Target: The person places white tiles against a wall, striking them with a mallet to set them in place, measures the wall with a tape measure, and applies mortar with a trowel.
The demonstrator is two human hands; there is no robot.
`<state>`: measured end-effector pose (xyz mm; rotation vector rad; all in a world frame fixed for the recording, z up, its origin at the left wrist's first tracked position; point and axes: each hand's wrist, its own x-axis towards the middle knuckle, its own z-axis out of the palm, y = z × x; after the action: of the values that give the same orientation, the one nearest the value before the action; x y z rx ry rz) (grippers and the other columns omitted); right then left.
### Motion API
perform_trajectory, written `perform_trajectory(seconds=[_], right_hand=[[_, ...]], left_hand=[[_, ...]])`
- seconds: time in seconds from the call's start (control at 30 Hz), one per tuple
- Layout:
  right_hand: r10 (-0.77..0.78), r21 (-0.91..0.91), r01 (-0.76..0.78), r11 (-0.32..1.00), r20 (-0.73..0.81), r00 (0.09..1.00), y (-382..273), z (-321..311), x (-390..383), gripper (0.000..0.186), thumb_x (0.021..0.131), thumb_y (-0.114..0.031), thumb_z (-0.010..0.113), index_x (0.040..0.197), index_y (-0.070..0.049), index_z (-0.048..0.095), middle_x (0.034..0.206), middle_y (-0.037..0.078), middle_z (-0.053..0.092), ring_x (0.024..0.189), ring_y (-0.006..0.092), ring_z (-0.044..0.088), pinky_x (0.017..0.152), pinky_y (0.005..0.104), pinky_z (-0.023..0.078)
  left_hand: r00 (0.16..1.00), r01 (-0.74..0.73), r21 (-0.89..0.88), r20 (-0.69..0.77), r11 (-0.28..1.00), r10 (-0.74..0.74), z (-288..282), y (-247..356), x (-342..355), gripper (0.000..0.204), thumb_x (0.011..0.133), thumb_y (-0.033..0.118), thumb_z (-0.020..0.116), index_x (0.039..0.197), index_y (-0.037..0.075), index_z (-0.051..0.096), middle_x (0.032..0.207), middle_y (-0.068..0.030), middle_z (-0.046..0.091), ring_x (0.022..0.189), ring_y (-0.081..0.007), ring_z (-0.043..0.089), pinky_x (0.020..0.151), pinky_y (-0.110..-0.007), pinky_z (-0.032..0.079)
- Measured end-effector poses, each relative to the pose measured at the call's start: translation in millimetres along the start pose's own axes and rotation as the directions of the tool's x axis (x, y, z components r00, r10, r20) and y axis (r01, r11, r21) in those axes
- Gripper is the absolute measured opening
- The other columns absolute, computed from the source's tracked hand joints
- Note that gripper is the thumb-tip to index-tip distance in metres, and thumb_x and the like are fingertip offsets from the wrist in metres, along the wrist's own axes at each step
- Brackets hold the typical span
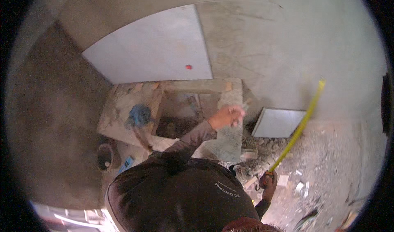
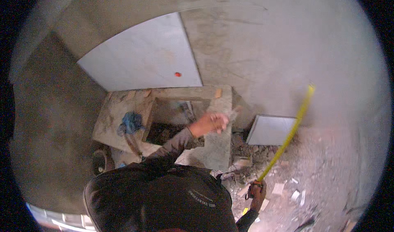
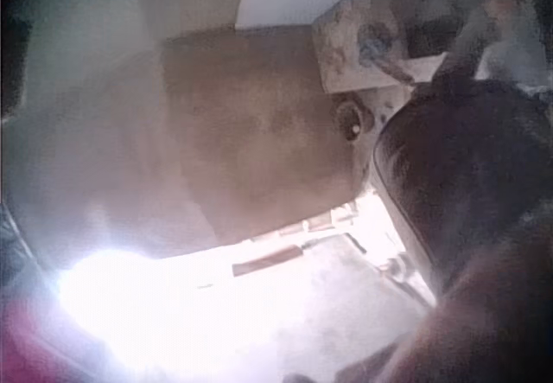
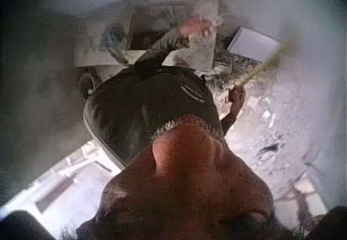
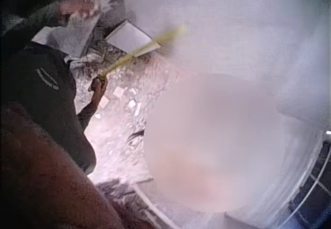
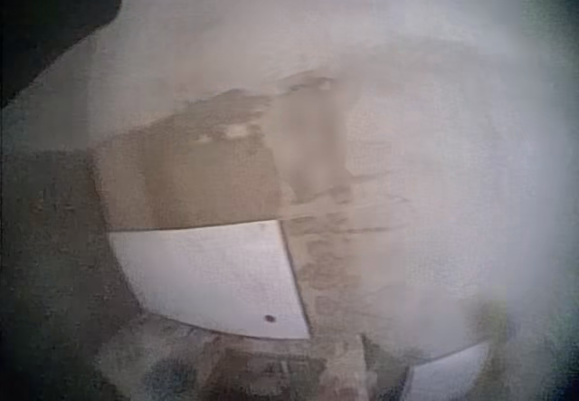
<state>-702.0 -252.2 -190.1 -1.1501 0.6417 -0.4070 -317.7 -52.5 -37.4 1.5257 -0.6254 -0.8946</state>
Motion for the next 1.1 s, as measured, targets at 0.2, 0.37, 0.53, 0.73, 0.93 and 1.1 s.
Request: perform_trajectory(seconds=[0.2, 0.37, 0.53, 0.73, 0.93, 1.1], right_hand=[[-0.175, -0.071, 0.187, 0.980, 0.151, 0.973, -50.0, 27.1, 7.6, 0.054, 0.098, -0.033, 0.064, 0.141, -0.004, 0.050, 0.103, 0.003, 0.060, 0.082, 0.0115, 0.058, 0.066, 0.0249, 0.048], [-0.126, -0.209, 0.221, 0.953, 0.390, 0.912, -84.7, 100.8, 12.6, 0.065, 0.096, -0.037, 0.064, 0.148, -0.002, 0.045, 0.127, 0.011, 0.061, 0.106, 0.0199, 0.063, 0.087, 0.0329, 0.054], [0.066, -0.217, 0.104, 0.971, 0.655, 0.752, -69.9, 270.0, -30.9, 0.062, 0.097, -0.039, 0.057, 0.148, -0.003, 0.048, 0.136, 0.014, 0.058, 0.117, 0.0233, 0.061, 0.094, 0.0354, 0.053], [0.252, -0.417, 0.182, 0.890, 0.785, 0.566, 7.8, 487.9, -155.2, 0.055, 0.102, -0.033, 0.059, 0.149, -0.006, 0.047, 0.139, 0.015, 0.051, 0.122, 0.0264, 0.059, 0.095, 0.0411, 0.055], [0.080, -0.116, 0.809, 0.576, 0.993, 0.086, 47.3, 562.7, -199.2, 0.043, 0.101, -0.030, 0.064, 0.137, -0.006, 0.059, 0.134, 0.018, 0.056, 0.121, 0.0377, 0.058, 0.106, 0.0438, 0.046], [0.256, -0.370, 0.704, 0.606, 0.929, 0.267, 58.9, 564.8, -175.9, 0.028, 0.101, -0.022, 0.063, 0.122, -0.004, 0.066, 0.116, 0.016, 0.064, 0.103, 0.0308, 0.064, 0.088, 0.0407, 0.052]], left_hand=[[0.997, 0.070, 0.012, -0.013, 0.997, -0.070, 39.2, -74.4, -141.9, 0.035, 0.104, 0.035, 0.061, 0.114, 0.003, 0.067, 0.091, 0.0005, 0.064, 0.078, -0.0084, 0.058, 0.071, -0.028, 0.050], [0.996, 0.085, 0.036, 0.007, 0.996, -0.085, 22.4, -77.8, -216.7, 0.042, 0.105, 0.038, 0.061, 0.131, 0.005, 0.062, 0.105, -0.0015, 0.065, 0.096, -0.0089, 0.058, 0.082, -0.028, 0.050], [0.981, -0.100, -0.229, -0.183, 0.968, 0.058, -15.5, -96.5, -297.8, 0.066, 0.104, 0.052, 0.055, 0.153, 0.012, 0.040, 0.138, -0.0086, 0.054, 0.117, -0.0165, 0.057, 0.096, -0.039, 0.054], [0.852, -0.284, -0.694, -0.499, 0.661, -0.158, -61.0, -97.4, -425.6, 0.077, 0.099, 0.069, 0.047, 0.154, 0.017, 0.034, 0.133, -0.0054, 0.057, 0.112, -0.0179, 0.061, 0.087, -0.041, 0.057], [0.447, -0.517, -0.526, -0.839, 0.675, -0.311, -124.4, -194.8, -564.4, 0.043, 0.097, 0.046, 0.064, 0.127, 0.016, 0.056, 0.105, -0.0024, 0.064, 0.090, -0.0142, 0.062, 0.070, -0.029, 0.048], [0.012, 0.339, -0.037, -0.999, 0.940, -0.044, -138.1, -255.9, -654.4, 0.041, 0.091, 0.040, 0.071, 0.112, 0.008, 0.059, 0.102, -0.0110, 0.064, 0.087, -0.0282, 0.063, 0.077, -0.040, 0.050]])
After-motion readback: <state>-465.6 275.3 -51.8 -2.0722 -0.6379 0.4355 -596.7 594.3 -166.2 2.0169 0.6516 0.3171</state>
